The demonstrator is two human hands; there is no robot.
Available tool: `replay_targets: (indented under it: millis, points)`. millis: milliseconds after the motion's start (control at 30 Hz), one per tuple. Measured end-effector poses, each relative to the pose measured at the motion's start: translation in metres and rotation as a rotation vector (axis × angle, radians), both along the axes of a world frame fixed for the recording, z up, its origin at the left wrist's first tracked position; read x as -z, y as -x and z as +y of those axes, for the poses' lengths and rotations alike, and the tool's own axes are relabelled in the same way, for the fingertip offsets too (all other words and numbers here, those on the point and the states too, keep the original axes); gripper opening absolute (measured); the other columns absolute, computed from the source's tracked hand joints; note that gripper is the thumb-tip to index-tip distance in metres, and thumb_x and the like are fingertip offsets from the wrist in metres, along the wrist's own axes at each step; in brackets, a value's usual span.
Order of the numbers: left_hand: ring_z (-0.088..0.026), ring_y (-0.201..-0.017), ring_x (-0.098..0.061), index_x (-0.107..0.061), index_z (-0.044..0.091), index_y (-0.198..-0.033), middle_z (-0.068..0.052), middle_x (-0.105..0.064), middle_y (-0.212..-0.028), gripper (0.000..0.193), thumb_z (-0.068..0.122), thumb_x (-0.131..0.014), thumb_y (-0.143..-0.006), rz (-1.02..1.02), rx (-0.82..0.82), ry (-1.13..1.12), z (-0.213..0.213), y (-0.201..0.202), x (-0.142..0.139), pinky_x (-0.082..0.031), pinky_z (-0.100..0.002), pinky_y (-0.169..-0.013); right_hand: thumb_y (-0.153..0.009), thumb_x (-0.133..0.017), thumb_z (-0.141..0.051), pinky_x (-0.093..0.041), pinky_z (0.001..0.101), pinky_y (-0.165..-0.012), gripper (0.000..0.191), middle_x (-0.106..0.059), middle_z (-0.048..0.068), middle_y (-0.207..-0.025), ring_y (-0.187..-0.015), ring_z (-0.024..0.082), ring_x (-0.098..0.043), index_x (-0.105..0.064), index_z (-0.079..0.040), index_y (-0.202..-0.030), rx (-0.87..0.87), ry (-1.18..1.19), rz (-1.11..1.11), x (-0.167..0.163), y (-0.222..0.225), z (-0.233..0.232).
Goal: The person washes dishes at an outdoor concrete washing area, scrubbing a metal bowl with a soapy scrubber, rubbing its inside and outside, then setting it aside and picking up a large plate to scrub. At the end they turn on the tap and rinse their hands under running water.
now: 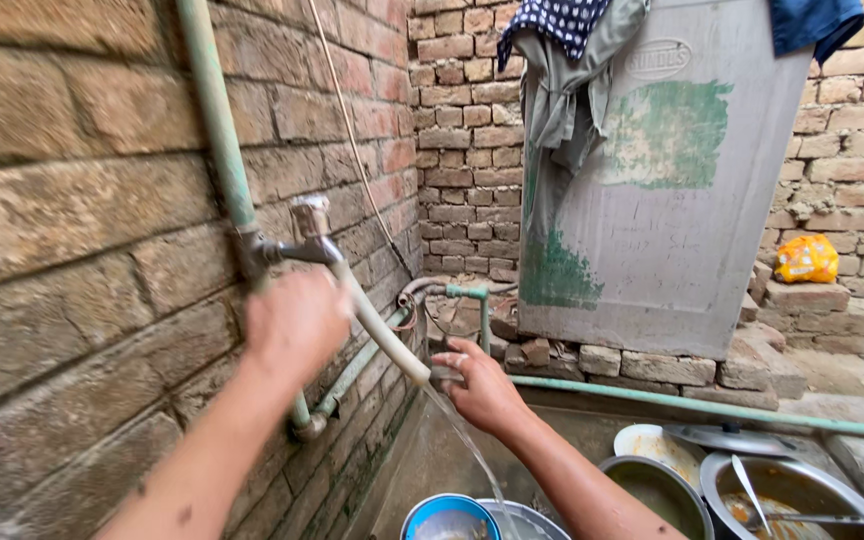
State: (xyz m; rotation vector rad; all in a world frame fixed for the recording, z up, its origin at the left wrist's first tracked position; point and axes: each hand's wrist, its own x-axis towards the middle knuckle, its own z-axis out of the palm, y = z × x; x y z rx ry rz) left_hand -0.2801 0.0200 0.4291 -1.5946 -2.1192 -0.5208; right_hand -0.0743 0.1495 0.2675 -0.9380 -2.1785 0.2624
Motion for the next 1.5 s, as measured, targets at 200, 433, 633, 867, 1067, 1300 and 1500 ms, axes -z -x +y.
replay_targets:
  millis: [200, 433, 633, 867, 1067, 1300, 1500]
  points:
    - [-0.036, -0.087, -0.071, -0.079, 0.013, -0.094, -0.016, -0.074, -0.090, 0.039, 0.046, -0.059, -0.091, -0.434, 0.606, 0.480, 0.049, -0.070, 0.195, -0.054, -0.051, -0.078, -0.084, -0.071, -0.014, -0.059, 0.0357, -0.085, 0.033, -0.076, 0.010, -0.106, -0.096, 0.022, -0.076, -0.076, -0.013, -0.116, 0.048, 0.355, 0.076, 0.119, -0.031, 0.011]
    - [-0.008, -0.048, -0.040, -0.058, 0.014, -0.082, 0.001, -0.056, -0.064, 0.035, 0.042, -0.057, -0.103, -1.961, 0.783, 0.774, 0.119, -0.116, 0.328, -0.032, -0.024, -0.040, -0.095, -0.055, -0.020, -0.059, 0.0397, -0.061, 0.022, -0.065, 0.006, -0.069, -0.058, 0.019, -0.064, -0.065, -0.008, -0.080, -0.085, 1.285, 1.217, 0.206, -0.053, -0.007]
    - [-0.010, -0.046, -0.040, -0.052, 0.015, -0.076, 0.000, -0.051, -0.059, 0.043, 0.049, -0.054, -0.103, -2.471, 0.757, 0.404, 0.111, -0.180, 0.356, -0.026, -0.023, -0.037, -0.095, -0.047, -0.021, -0.057, 0.0378, -0.066, 0.023, -0.066, 0.013, -0.079, -0.067, 0.026, -0.066, -0.061, -0.005, -0.086, -0.247, 1.334, 1.775, 0.212, -0.045, -0.045]
    - [-0.012, -0.062, -0.052, -0.057, 0.009, -0.077, -0.003, -0.058, -0.067, 0.046, 0.040, -0.052, -0.111, -1.632, 1.109, -0.068, 0.085, -0.198, 0.348, -0.043, -0.028, -0.059, -0.096, -0.059, -0.038, -0.059, 0.0424, -0.063, 0.032, -0.068, 0.014, -0.078, -0.068, 0.030, -0.068, -0.063, -0.007, -0.089, -0.437, 1.410, 1.787, 0.229, -0.046, -0.056]
    - [-0.028, -0.082, -0.068, -0.073, 0.011, -0.079, -0.011, -0.075, -0.083, 0.027, 0.029, -0.056, -0.090, -0.616, 1.393, 0.102, 0.075, -0.159, 0.345, -0.053, -0.041, -0.078, -0.089, -0.056, -0.039, -0.060, 0.0493, -0.081, 0.033, -0.073, 0.011, -0.090, -0.084, 0.032, -0.070, -0.067, -0.009, -0.096, -0.098, 1.528, 1.247, 0.286, -0.067, -0.037]
    - [-0.019, -0.097, -0.076, -0.079, 0.006, -0.101, -0.012, -0.080, -0.102, 0.035, 0.029, -0.056, -0.090, -1.189, 1.342, 0.606, 0.095, -0.149, 0.347, -0.058, -0.034, -0.091, -0.085, -0.072, -0.018, -0.055, 0.0384, -0.079, 0.021, -0.076, 0.013, -0.100, -0.095, 0.025, -0.071, -0.075, -0.004, -0.100, 0.045, 0.388, -0.032, 0.276, -0.092, -0.030]
    - [-0.016, -0.087, -0.071, -0.069, 0.008, -0.116, -0.007, -0.074, -0.103, 0.043, 0.045, -0.058, -0.097, -1.860, 0.887, 1.157, 0.099, -0.147, 0.367, -0.055, -0.033, -0.079, -0.080, -0.080, -0.031, -0.052, 0.0401, -0.066, 0.021, -0.073, 0.010, -0.077, -0.072, 0.028, -0.068, -0.078, -0.010, -0.080, -0.160, 0.202, -0.244, 0.195, -0.094, -0.065]
